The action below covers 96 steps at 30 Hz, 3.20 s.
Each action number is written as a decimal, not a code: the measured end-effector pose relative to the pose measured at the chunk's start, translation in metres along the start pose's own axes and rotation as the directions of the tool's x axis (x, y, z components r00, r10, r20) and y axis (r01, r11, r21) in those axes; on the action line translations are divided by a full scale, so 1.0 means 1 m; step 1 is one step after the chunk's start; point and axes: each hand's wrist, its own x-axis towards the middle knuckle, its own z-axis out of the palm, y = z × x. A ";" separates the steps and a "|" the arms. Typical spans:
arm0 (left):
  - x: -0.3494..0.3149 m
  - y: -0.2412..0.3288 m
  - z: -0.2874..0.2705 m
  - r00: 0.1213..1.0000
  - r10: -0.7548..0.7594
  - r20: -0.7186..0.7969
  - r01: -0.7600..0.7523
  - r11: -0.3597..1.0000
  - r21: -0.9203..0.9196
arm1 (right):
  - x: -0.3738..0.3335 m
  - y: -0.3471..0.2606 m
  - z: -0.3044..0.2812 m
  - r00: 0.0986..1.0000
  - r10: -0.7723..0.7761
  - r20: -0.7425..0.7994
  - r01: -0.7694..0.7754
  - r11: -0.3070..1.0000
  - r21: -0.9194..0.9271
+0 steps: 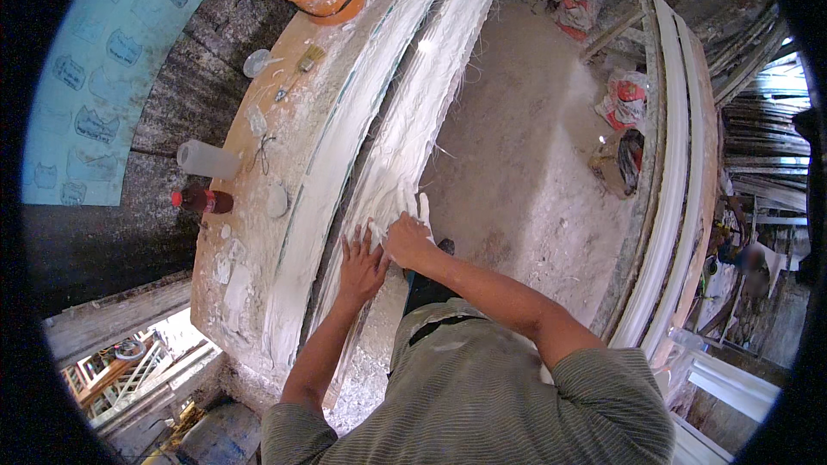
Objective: The person applies a white paste to a long white panel and presses a strip of fiberglass mesh into the paste along the panel's length. The person smooths the mesh with both hands, then retrieves a bucket and continues applying paste and mesh along the panel.
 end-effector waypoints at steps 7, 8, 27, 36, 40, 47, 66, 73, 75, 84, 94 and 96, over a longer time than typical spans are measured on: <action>0.150 0.023 -0.033 0.950 0.161 -0.266 -0.129 0.983 0.134 | 0.103 0.082 -0.121 0.990 0.089 -0.113 -0.096 0.994 -0.056; 0.176 0.026 -0.036 0.935 0.176 -0.308 -0.158 0.984 0.083 | 0.123 0.099 -0.140 0.991 0.033 -0.128 -0.052 0.988 -0.148; 0.292 0.037 -0.052 0.992 0.110 -0.058 -0.101 0.986 0.134 | 0.167 0.158 -0.204 0.996 0.085 -0.031 -0.086 0.996 -0.013; 0.536 0.085 -0.078 0.918 0.176 -0.356 -0.107 0.973 0.204 | 0.359 0.339 -0.387 0.928 -0.273 -0.252 0.175 0.919 -0.353; 0.559 0.087 -0.078 0.962 0.053 -0.268 -0.028 0.995 0.096 | 0.391 0.379 -0.426 0.889 -0.331 -0.317 0.227 0.918 -0.324; 0.541 0.100 -0.083 0.994 0.083 0.071 -0.098 0.966 0.238 | 0.301 0.313 -0.365 0.973 -0.226 0.047 0.229 0.969 -0.088; 0.607 0.096 -0.056 0.935 0.099 -0.341 -0.174 0.964 -0.199 | 0.431 0.412 -0.414 0.846 -0.460 -0.271 0.214 0.757 -0.617; 0.406 0.073 -0.046 0.982 0.013 -0.186 -0.044 0.985 -0.167 | 0.307 0.295 -0.278 0.802 -0.597 -0.028 0.491 0.684 -0.540; 0.336 0.068 -0.047 0.986 -0.031 -0.164 -0.001 0.982 -0.190 | 0.268 0.248 -0.253 0.876 -0.478 0.060 0.459 0.789 -0.409; 0.015 0.028 0.002 0.984 -0.176 -0.037 0.170 0.977 -0.128 | 0.099 0.083 -0.085 0.770 -0.435 0.466 0.598 0.746 -0.292; -0.157 0.016 0.006 0.845 -0.530 0.075 0.533 0.846 -0.028 | -0.013 -0.045 0.026 0.582 -0.597 0.552 0.781 0.599 -0.176; -0.158 0.009 0.004 0.840 -0.542 -0.017 0.542 0.840 -0.008 | -0.006 -0.062 0.024 0.626 -0.596 0.503 0.762 0.602 -0.236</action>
